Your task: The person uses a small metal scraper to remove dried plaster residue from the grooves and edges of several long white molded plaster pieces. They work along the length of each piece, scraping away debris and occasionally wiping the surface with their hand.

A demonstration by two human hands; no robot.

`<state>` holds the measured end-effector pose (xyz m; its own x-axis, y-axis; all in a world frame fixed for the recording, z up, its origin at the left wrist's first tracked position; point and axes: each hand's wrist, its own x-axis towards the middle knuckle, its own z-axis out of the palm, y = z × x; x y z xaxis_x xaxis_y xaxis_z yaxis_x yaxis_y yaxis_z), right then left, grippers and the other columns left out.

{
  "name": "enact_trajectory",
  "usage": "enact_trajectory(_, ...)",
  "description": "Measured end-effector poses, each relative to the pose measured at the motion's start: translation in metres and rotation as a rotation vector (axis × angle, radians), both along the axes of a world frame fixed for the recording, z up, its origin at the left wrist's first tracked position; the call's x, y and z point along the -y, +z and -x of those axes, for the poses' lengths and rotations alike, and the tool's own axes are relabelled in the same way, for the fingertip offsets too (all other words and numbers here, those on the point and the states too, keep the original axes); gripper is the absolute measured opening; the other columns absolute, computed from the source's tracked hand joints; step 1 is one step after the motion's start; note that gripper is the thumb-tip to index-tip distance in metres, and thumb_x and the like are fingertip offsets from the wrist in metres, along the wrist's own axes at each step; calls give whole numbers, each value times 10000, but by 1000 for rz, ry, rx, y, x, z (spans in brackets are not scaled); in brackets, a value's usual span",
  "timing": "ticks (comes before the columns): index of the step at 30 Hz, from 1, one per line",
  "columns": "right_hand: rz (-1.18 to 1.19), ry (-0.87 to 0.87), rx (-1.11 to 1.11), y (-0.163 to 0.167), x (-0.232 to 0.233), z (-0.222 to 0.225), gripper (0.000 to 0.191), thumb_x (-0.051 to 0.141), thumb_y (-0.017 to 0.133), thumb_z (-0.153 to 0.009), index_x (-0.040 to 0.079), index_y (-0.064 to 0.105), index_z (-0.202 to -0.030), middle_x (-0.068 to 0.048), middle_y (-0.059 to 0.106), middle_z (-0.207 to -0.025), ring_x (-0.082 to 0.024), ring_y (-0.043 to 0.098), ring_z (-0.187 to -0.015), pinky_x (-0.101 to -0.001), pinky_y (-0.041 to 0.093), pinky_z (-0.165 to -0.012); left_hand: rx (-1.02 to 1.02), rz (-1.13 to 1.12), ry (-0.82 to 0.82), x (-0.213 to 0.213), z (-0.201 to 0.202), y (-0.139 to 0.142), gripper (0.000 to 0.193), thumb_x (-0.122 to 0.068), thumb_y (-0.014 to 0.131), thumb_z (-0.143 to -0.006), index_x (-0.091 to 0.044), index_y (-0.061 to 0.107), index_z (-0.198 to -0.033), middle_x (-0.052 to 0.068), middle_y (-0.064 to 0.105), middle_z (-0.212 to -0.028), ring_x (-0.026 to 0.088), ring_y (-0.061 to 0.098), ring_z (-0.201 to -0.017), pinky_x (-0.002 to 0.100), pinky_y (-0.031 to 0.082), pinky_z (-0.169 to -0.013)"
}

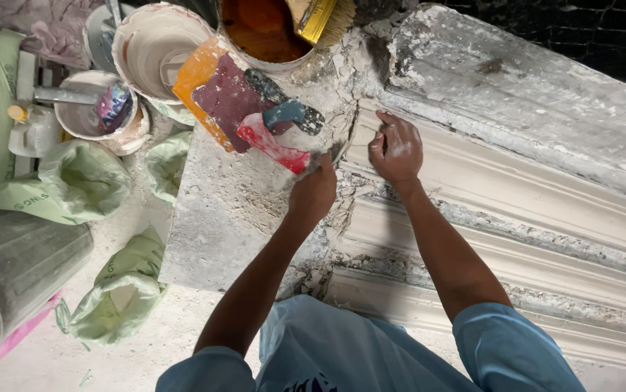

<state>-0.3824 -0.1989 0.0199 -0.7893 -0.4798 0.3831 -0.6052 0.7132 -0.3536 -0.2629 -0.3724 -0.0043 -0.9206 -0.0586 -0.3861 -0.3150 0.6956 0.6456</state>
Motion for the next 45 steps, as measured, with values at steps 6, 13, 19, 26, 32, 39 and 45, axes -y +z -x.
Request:
enact_trajectory(6,-2,-5,-34,0,4,1,29,63,610,-893,46,602,-915,-81,715,-1238,-307,650,-1038,-448,537,-922,-12,-2,-189,15,18,-2,350,-103,420,-991,-20,418,-1331,292,715,-1029,474,713,-901,589,573,-751)
enact_trajectory(13,36,1,-33,4,5,0,45,50,602,-908,32,621,-945,-96,710,-1190,-306,657,-980,-439,535,-886,34,-127,-78,23,42,7,426,-103,444,-1001,32,354,-1395,334,694,-1017,504,692,-941,610,543,-806)
enact_trajectory(19,39,22,-68,9,6,0,57,64,604,-928,34,590,-882,-111,724,-1205,-306,662,-986,-433,541,-876,-217,-259,-6,23,19,4,448,-90,477,-978,34,372,-1395,391,625,-1128,518,684,-919,594,559,-780)
enact_trajectory(26,-4,-2,-46,1,2,2,52,75,598,-925,26,616,-918,-117,717,-1220,-307,658,-988,-436,548,-893,121,-163,-41,16,2,-5,411,-112,453,-1005,21,369,-1385,345,674,-1102,519,671,-993,617,529,-852)
enact_trajectory(32,31,-5,-33,0,2,1,40,75,591,-901,38,599,-886,-98,728,-1223,-304,678,-1026,-434,547,-907,24,-98,-29,8,15,-5,365,-43,459,-956,24,422,-1313,339,679,-1086,526,679,-976,606,540,-843)
enact_trajectory(39,28,-1,-50,-2,-2,0,54,88,595,-919,41,580,-896,-92,719,-1227,-313,667,-1029,-445,546,-930,42,-173,71,7,0,0,503,-60,471,-935,8,351,-1419,349,679,-917,538,664,-901,650,498,-776)
enact_trajectory(45,128,3,161,-4,-12,3,119,170,606,-984,53,595,-964,-116,720,-1224,-295,661,-1061,-450,522,-961,60,-328,311,22,-78,14,484,-207,461,-1072,4,312,-1481,275,733,-857,472,717,-839,560,552,-717)
